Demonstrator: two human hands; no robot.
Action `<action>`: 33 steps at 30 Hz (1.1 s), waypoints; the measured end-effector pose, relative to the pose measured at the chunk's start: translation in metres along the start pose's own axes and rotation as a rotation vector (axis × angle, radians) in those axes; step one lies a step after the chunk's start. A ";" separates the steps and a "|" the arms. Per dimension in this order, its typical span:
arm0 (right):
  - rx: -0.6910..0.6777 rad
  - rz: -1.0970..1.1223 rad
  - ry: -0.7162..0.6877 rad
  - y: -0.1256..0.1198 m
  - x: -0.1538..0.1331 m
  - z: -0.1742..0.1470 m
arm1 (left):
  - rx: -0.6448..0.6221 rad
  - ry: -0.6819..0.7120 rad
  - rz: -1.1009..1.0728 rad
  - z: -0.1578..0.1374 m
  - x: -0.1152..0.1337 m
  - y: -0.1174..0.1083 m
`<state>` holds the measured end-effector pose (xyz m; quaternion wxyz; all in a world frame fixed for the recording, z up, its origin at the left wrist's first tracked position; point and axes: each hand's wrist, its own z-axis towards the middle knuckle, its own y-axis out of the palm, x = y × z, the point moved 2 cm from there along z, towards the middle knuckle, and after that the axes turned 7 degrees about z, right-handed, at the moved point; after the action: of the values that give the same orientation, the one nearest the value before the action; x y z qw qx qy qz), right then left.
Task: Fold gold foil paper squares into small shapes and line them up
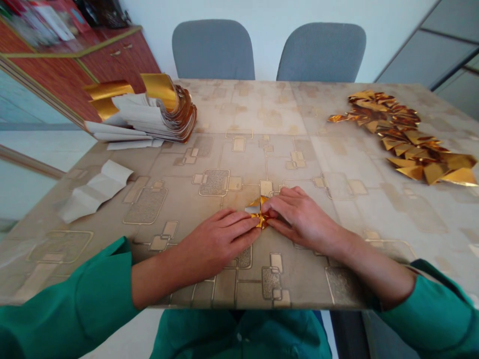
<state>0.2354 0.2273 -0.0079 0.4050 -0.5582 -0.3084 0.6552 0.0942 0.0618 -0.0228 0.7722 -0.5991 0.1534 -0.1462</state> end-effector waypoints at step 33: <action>0.173 -0.194 0.223 0.008 0.007 -0.004 | -0.011 0.002 0.016 0.004 0.004 0.000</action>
<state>0.2373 0.2293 -0.0189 0.5447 -0.5581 -0.2564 0.5710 0.0996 0.0636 -0.0226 0.7698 -0.6019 0.1598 -0.1398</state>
